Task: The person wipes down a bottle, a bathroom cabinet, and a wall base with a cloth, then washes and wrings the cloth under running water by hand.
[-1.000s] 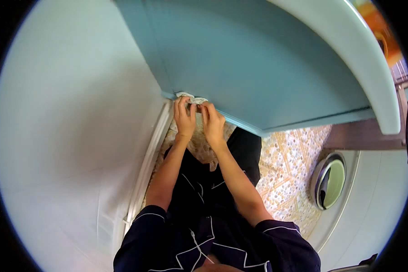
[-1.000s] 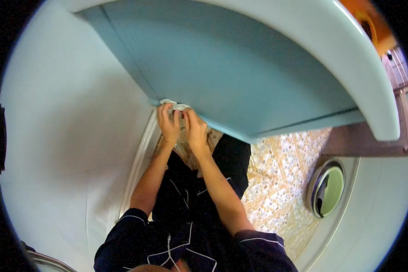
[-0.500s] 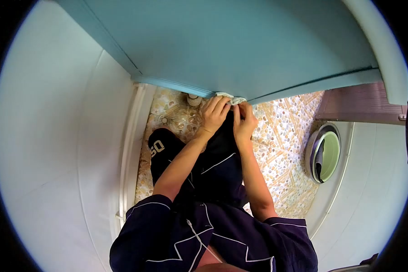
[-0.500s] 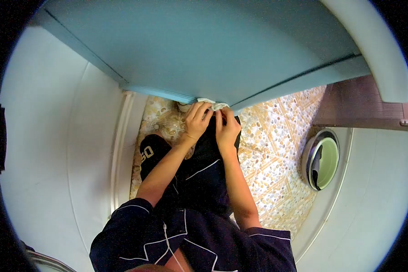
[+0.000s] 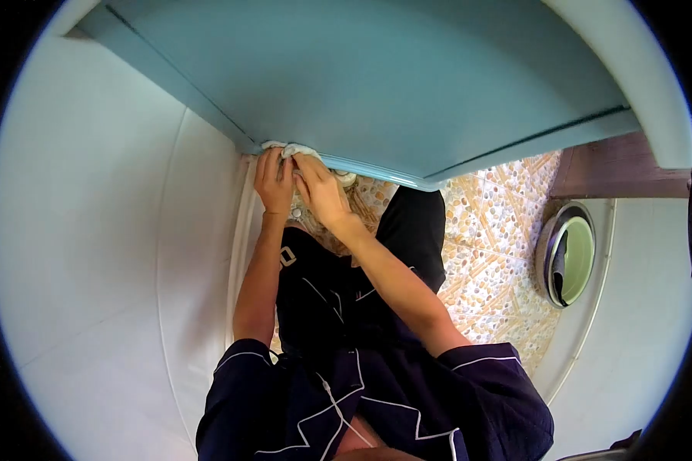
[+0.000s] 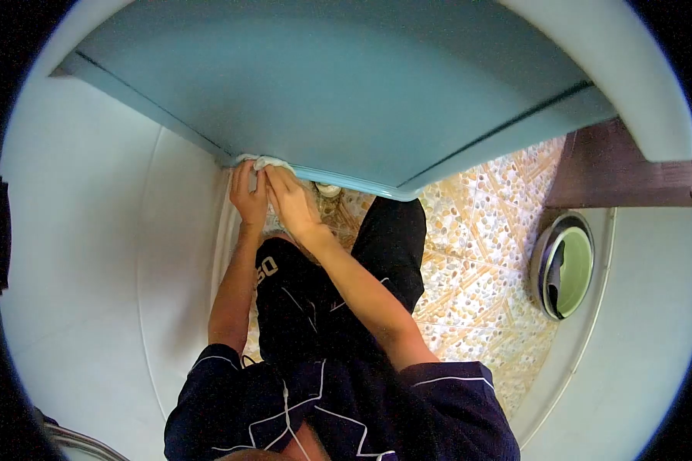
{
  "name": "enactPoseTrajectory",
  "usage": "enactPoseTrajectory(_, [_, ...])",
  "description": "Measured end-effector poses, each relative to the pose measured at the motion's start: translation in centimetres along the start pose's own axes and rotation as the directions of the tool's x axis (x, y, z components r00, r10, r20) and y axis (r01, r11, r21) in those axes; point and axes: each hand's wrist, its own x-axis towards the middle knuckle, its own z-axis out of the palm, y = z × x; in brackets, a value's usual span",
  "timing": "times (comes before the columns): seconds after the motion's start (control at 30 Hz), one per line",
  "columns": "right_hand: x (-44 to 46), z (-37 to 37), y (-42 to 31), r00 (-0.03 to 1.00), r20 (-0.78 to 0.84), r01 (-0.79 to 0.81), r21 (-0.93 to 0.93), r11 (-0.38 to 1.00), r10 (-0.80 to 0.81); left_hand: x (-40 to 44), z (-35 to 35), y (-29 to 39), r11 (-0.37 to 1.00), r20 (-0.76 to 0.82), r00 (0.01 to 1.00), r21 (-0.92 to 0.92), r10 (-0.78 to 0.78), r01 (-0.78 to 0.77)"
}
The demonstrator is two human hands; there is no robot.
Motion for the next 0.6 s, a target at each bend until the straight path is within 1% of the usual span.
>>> enactPoseTrajectory(0.03, [-0.3,-0.4,0.3,0.999,0.002,0.04,-0.005,0.999,-0.04,-0.2,0.0,0.3,0.999,-0.027,0.999,0.03,0.02,-0.019])
enactPoseTrajectory(0.07, [-0.9,-1.0,0.7,0.997,0.009,0.081,-0.011,0.997,-0.081,-0.6,0.3,0.9,0.999,-0.016,1.0,0.029,0.021,-0.021])
enactPoseTrajectory(0.1, [-1.5,-2.1,0.8,0.997,0.006,0.07,-0.011,0.997,-0.07,-0.9,0.6,1.9,1.0,-0.003,1.0,-0.011,0.009,-0.009])
enactPoseTrajectory(0.17, [-2.3,-5.0,1.2,0.993,0.092,-0.072,-0.009,0.997,0.073,-1.8,2.0,3.6,0.998,0.016,1.0,-0.062,0.003,-0.002])
enactPoseTrajectory(0.2, [-2.9,-6.1,1.9,0.993,0.082,-0.078,-0.015,0.997,0.079,-2.4,2.8,4.6,0.997,0.037,0.999,-0.072,0.01,-0.007])
enactPoseTrajectory(0.27, [-4.5,-8.8,3.1,0.997,0.02,-0.075,-0.09,0.993,0.077,-3.9,4.2,7.0,0.996,0.065,0.998,-0.093,0.02,-0.014])
enactPoseTrajectory(0.33, [-5.9,-11.7,3.9,0.995,-0.01,-0.101,-0.088,0.991,0.101,-4.8,5.5,10.2,0.992,0.114,0.991,-0.114,0.071,-0.058])
enactPoseTrajectory(0.37, [-6.7,-12.7,4.7,0.994,-0.044,-0.107,-0.104,0.989,0.103,-5.6,6.6,11.3,0.989,0.081,0.992,-0.125,0.094,-0.083])
enactPoseTrajectory(0.4, [-7.6,-13.9,5.1,0.991,-0.076,-0.116,-0.118,0.986,0.107,-6.1,7.4,12.5,0.987,0.081,0.992,-0.136,0.095,-0.083])
enactPoseTrajectory(0.43, [-8.0,-15.3,5.0,0.985,-0.071,-0.167,-0.138,0.976,0.159,-6.7,8.2,13.6,0.977,0.101,0.99,-0.197,0.102,-0.08])
enactPoseTrajectory(0.47, [-8.9,-16.0,5.9,0.982,-0.115,-0.168,-0.154,0.974,0.151,-7.2,8.9,14.5,0.964,0.119,0.987,-0.255,0.109,-0.076])
enactPoseTrajectory(0.5, [-9.3,-17.1,6.3,0.98,-0.113,-0.178,-0.148,0.973,0.162,-7.5,9.5,15.5,0.957,0.123,0.982,-0.269,0.144,-0.107])
enactPoseTrajectory(0.53, [-9.5,-18.0,6.5,0.979,-0.109,-0.186,-0.142,0.972,0.171,-7.8,9.8,16.3,0.957,0.122,0.983,-0.271,0.14,-0.102])
enactPoseTrajectory(0.57, [-9.6,-18.2,7.0,0.982,-0.135,-0.153,-0.129,0.98,0.135,-8.0,10.2,17.1,0.955,0.1,0.986,-0.279,0.13,-0.098])
enactPoseTrajectory(0.6, [-9.5,-18.6,7.2,0.983,-0.124,-0.15,-0.135,0.979,0.134,-8.2,10.4,17.5,0.954,0.08,0.99,-0.286,0.117,-0.09])
